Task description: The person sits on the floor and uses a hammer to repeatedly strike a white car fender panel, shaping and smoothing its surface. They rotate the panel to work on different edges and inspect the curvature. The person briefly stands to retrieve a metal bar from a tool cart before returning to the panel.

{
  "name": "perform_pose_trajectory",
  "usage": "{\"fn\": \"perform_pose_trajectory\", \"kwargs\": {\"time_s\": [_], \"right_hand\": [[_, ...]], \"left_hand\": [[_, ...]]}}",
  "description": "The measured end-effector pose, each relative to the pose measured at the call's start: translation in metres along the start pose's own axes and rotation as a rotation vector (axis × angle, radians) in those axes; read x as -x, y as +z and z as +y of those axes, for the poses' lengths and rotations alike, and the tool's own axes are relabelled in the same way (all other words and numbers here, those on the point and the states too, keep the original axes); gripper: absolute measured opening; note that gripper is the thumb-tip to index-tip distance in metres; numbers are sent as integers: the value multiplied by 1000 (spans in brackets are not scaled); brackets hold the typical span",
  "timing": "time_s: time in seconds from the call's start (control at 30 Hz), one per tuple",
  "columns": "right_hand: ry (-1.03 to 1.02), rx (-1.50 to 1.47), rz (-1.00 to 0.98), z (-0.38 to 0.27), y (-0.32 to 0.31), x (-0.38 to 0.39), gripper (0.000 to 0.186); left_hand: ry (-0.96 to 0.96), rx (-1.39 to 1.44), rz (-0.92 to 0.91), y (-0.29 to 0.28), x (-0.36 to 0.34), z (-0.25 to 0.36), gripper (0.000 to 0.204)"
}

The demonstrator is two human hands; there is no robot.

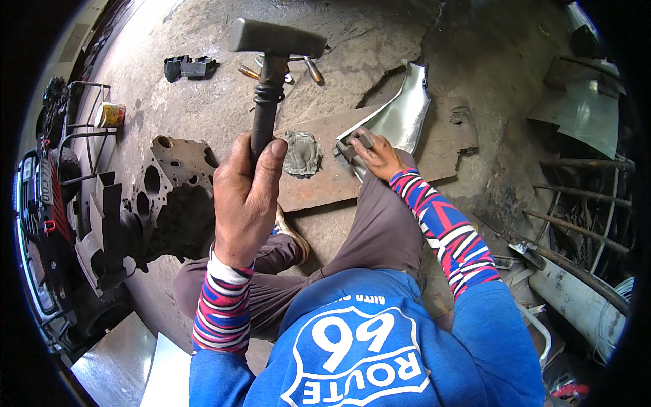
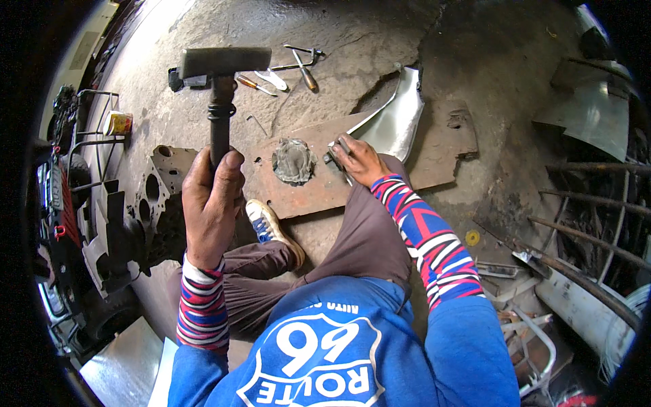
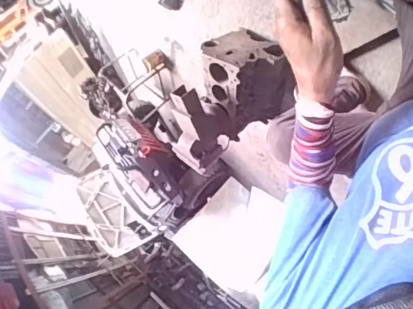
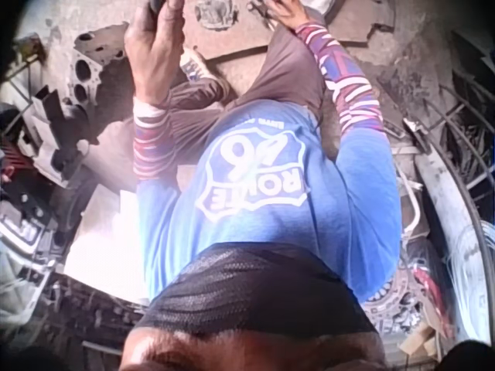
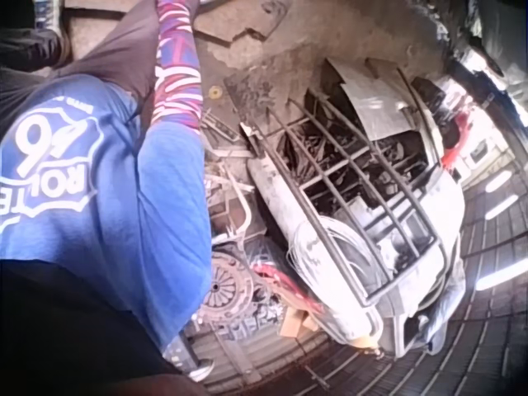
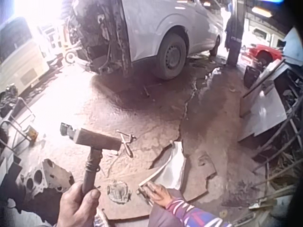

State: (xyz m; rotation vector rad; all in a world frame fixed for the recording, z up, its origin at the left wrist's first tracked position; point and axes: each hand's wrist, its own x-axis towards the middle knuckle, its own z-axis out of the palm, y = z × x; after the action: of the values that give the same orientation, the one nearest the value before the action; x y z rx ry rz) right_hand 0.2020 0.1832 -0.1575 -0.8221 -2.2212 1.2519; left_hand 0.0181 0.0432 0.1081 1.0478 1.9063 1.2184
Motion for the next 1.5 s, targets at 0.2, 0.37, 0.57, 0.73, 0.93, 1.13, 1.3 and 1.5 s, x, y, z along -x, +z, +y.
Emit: {"fn": "perform_pose_trajectory", "kwargs": {"time_s": [0.2,0.37,0.57,0.73,0.93,1.13,1.3,1.5], "right_hand": [[-455,257,237,20,20,-1,44],[-120,150,55,17,17,1,32],[-447,287,253,28,21,1,35],[-321,236,197,33,33,-4,42],[-242,176,116,14,21,-10,26],[238,-178,196,-5,-7,-16,37],[440,-104,503,-13,-86,0,60],[492,158,842,30,-166,57,57]], "left_hand": [[129,199,71,4,21,12,19],[382,-327,-143,32,27,-39,17],[9,-466,-152,16,14,-29,20],[304,73,19,11,18,-6,12],[46,-791,-304,20,3,-67,20],[-129,-470,-42,2,33,-111,34],[-776,123,-94,21,38,-160,33],[-1177,604,-230,68,34,-247,39]]}}
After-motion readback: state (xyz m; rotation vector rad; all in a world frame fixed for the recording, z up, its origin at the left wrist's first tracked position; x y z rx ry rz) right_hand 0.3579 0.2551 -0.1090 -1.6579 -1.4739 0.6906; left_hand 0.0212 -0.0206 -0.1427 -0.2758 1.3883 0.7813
